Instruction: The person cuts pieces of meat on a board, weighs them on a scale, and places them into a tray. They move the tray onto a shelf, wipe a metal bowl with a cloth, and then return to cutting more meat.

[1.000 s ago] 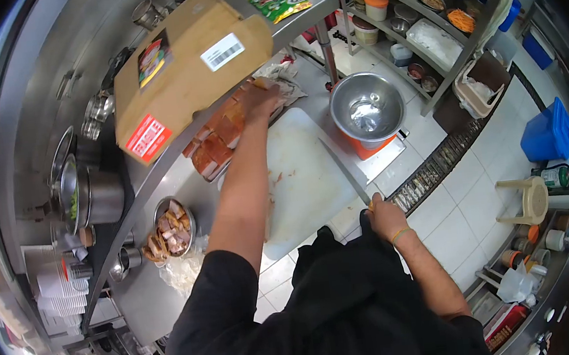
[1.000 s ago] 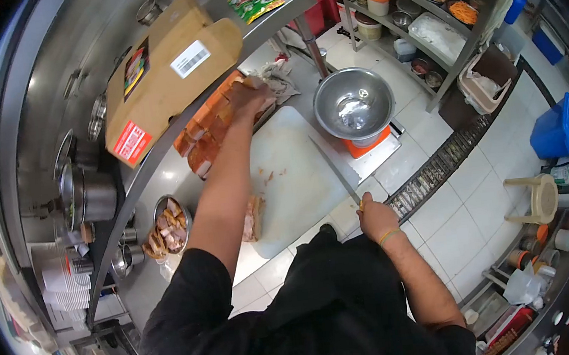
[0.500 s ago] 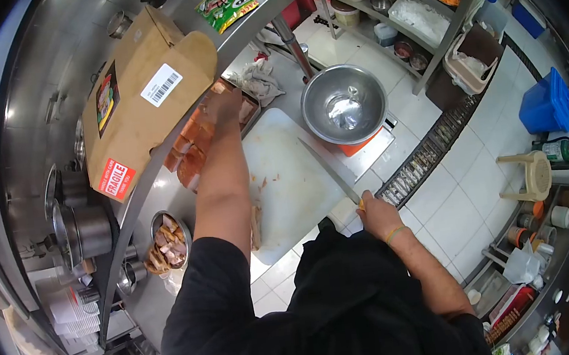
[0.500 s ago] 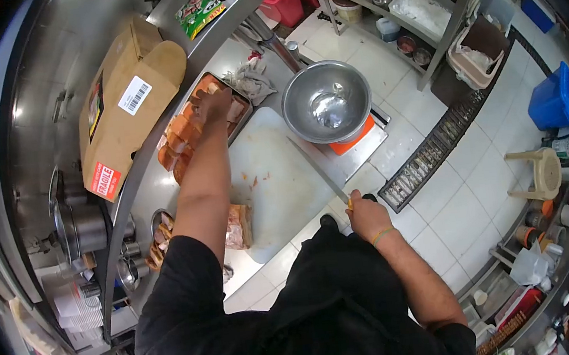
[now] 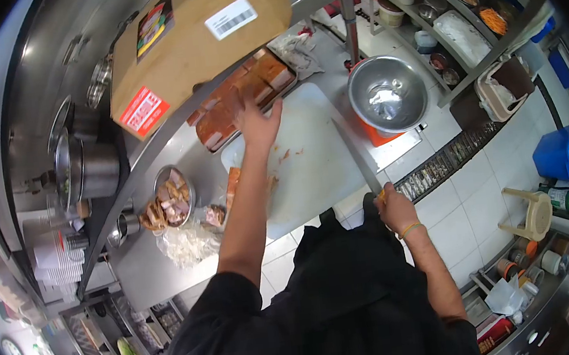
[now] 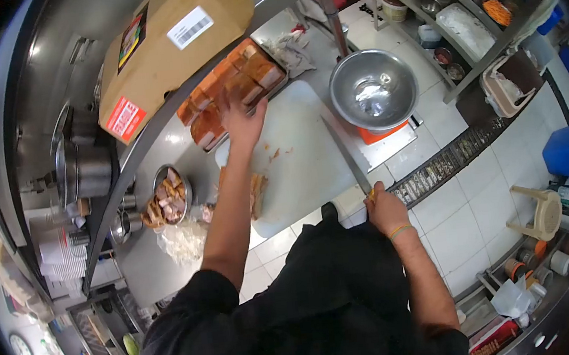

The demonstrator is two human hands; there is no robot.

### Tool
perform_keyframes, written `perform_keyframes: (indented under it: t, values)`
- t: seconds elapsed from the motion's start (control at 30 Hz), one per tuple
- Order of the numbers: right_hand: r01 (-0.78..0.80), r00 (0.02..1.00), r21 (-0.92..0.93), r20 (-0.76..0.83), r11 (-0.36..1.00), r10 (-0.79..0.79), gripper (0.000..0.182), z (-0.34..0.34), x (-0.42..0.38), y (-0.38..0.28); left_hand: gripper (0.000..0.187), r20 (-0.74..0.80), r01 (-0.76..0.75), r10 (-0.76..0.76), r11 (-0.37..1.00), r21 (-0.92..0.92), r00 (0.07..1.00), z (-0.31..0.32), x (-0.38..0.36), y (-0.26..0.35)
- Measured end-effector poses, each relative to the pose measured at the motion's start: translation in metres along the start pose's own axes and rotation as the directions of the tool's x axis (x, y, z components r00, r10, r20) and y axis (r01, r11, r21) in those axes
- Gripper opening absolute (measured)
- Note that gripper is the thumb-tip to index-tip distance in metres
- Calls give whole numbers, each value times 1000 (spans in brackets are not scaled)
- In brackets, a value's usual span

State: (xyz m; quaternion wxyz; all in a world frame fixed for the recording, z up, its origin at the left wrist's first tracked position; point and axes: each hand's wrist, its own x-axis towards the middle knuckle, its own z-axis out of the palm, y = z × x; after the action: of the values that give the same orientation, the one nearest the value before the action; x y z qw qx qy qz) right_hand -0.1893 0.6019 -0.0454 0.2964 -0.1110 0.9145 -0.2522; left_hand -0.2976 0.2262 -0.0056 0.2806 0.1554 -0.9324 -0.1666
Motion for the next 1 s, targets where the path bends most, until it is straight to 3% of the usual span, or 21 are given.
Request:
perform_keyframes:
  t: [0.03,0.1,0.17,0.3,0.43,0.53,0.63,0.83,0.93,1.0]
  values:
    - [12,1000,-2,-18,1000,-12,39,1,1,2,80,-20,-32,30,997,-69,999,-21,-26,-9]
    - [27,999,-7,-48,1000,-27,40,5,0,5,78,32,65,-66,998,12,997,-66,-76,-26]
    - [71,995,-15,-70,997,-72,42,6,2,5,79,119,194,-189,980,-34,975,-102,-123,-61]
    - [114,993,-66,-34,991,-117,41,4,10,7,85,247,500,-492,865,32,835,-158,-182,-109]
    - [139,989,-137,-33,981,-145,39,-3,17,-5,104,391,394,-355,919,-21,849,-160,-193,-124]
    - [128,990,-219,-27,967,-137,43,-9,23,-17,123,484,549,-458,834,-57,746,-151,-183,-93]
    - [141,985,-220,-64,965,-158,46,-5,27,-19,136,505,522,-458,853,17,732,-145,-180,-83]
    - [214,971,-207,-66,955,-232,42,7,14,-41,139,430,305,-239,948,-91,871,-107,-178,-71]
    - [297,947,-193,-69,935,-315,38,4,-4,-73,141,482,359,-249,921,-151,840,-104,-173,-58]
    - [347,932,-203,-36,915,-362,37,-2,-11,-96,140,414,322,-208,919,-228,886,-100,-179,-63]
